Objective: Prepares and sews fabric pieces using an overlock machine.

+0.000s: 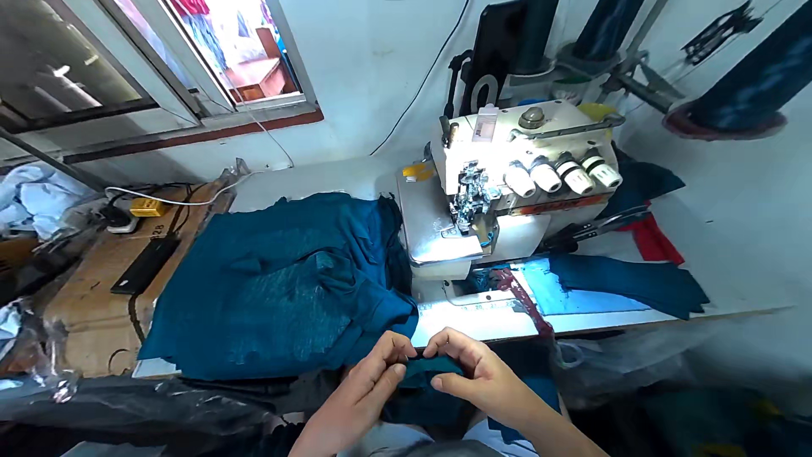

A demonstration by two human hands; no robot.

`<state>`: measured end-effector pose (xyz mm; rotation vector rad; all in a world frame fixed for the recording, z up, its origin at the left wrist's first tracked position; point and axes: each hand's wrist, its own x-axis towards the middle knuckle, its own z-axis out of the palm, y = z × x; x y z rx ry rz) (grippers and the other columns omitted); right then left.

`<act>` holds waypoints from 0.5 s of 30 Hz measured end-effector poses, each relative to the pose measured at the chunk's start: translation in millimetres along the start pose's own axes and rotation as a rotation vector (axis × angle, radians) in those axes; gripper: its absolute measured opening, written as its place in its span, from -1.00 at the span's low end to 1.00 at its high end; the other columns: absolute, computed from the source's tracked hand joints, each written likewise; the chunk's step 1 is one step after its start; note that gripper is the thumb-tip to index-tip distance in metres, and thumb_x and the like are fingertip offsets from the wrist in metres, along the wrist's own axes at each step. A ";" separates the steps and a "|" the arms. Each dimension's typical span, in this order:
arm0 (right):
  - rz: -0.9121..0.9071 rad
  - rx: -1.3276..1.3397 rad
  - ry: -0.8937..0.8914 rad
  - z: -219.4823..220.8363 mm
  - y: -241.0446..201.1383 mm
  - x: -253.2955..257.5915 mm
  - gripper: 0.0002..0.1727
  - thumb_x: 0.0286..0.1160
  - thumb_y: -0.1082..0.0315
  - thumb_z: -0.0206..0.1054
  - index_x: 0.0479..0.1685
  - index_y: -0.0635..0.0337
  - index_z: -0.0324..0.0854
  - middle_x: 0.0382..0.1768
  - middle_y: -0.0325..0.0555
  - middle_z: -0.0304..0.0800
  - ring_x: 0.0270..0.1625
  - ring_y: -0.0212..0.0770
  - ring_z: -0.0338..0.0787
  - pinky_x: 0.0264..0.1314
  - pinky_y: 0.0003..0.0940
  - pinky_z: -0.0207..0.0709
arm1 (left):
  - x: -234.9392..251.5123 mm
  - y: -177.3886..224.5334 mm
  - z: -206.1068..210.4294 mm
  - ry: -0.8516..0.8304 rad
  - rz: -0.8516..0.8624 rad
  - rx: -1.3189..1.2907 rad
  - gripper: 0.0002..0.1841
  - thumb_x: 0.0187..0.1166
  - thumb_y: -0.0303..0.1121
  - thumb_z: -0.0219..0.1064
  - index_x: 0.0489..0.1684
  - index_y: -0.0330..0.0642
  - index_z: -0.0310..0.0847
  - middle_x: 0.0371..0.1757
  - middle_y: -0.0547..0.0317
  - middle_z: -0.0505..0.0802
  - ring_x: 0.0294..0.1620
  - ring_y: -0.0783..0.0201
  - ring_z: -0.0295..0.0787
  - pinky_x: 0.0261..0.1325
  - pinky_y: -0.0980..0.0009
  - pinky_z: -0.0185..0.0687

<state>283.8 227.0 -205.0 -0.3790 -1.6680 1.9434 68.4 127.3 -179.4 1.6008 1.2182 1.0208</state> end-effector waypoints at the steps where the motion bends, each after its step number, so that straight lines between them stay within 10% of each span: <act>1: -0.018 -0.003 0.047 2.2 1.7 -0.2 -0.79 0.50 0.47 0.32 0.06 0.22 0.62 -0.10 -0.31 0.81 -0.02 -0.50 0.76 0.10 -0.51 0.65 | -1.2 1.1 1.0 -0.022 0.001 0.001 -0.66 0.76 -0.21 0.20 0.33 -0.23 0.45 -0.01 0.21 0.74 -0.03 0.50 0.68 0.06 0.51 0.66; 5: 0.045 0.165 0.117 5.5 5.0 0.2 -0.89 0.53 0.40 0.33 -0.19 0.03 0.77 -0.31 -0.50 0.77 -0.35 -0.68 0.58 -0.38 -0.73 0.36 | 0.2 -1.3 8.6 -0.016 0.006 0.076 -0.60 0.57 -0.41 0.36 0.35 -0.23 0.48 0.07 0.15 0.79 0.05 0.44 0.76 0.17 0.44 0.73; 10: 0.088 0.199 0.028 -1.1 6.8 -1.9 -0.87 0.46 0.47 0.36 -0.24 0.08 0.82 -0.30 -0.45 0.83 -0.24 -0.61 0.71 -0.15 -0.64 0.57 | 2.9 -8.4 10.0 0.001 0.056 -0.002 -0.77 0.61 -0.46 0.30 0.17 -0.25 0.59 0.04 0.19 0.79 0.05 0.47 0.73 0.17 0.51 0.68; 15: 0.141 0.289 0.009 -1.2 12.6 -2.7 -0.87 0.46 0.42 0.39 -0.25 -0.02 0.84 -0.42 -0.50 0.76 -0.51 -0.71 0.45 -0.48 -0.73 0.25 | 2.2 -12.5 11.2 0.050 0.055 0.008 -0.74 0.57 -0.41 0.40 0.16 -0.22 0.65 0.00 0.23 0.83 0.02 0.50 0.76 0.15 0.55 0.69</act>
